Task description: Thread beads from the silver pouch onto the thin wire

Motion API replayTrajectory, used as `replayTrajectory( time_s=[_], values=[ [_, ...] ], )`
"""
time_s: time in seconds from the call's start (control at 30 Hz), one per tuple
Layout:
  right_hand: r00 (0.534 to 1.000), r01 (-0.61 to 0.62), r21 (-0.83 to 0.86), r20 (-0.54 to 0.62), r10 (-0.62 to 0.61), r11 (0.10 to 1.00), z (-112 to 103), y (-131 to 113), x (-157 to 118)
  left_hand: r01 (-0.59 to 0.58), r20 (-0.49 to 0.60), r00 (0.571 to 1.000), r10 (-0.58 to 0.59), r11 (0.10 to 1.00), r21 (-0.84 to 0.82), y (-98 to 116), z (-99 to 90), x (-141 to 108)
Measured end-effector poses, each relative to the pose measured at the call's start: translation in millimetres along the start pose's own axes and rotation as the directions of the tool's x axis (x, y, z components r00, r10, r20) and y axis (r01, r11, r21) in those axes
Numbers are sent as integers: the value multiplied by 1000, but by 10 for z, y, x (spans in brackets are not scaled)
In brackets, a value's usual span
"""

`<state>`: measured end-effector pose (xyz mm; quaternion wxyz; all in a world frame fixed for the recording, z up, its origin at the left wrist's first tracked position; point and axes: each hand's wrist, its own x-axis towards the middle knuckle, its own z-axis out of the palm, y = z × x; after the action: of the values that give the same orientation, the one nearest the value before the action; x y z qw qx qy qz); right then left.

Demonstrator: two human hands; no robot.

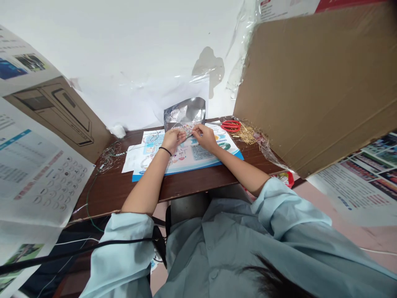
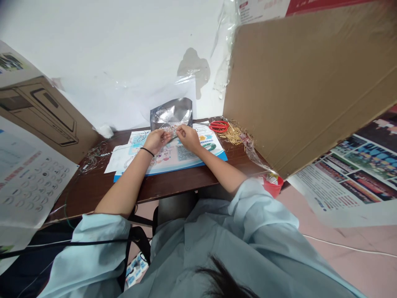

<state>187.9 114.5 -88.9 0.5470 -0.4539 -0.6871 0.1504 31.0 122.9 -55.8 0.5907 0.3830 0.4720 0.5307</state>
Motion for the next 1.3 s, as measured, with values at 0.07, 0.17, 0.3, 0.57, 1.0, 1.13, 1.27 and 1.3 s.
replayTrajectory(
  time_s=[0.07,0.17,0.3,0.57,1.0,1.13,1.27,1.3],
  values=[
    [1000,-14,-6,2,14,1000,-1,-2,3,22,-33,999,-25,996,-89,36,-12,4],
    [1000,-6,-30,-2,5,1000,-10,1,2,-32,-43,999,23,970,-239,91,-20,-7],
    [999,-36,-90,0,37,995,-44,44,14,-161,-133,984,121,920,-357,150,-21,-1],
    [985,-166,-174,-85,153,971,-140,209,95,-256,-114,952,284,943,213,122,-103,55],
    [910,-342,-186,-311,275,921,-255,463,204,-232,262,949,177,953,195,166,-81,-61],
    [880,-396,-145,-343,329,907,-274,510,222,-342,-131,932,337,940,-16,272,-91,-7],
    [863,-407,-96,-366,348,909,-300,511,243,-459,-514,769,380,888,-30,359,-191,90],
    [862,-409,-80,-361,356,909,-304,501,247,-466,-556,747,365,884,-45,377,-216,105]
  ],
)
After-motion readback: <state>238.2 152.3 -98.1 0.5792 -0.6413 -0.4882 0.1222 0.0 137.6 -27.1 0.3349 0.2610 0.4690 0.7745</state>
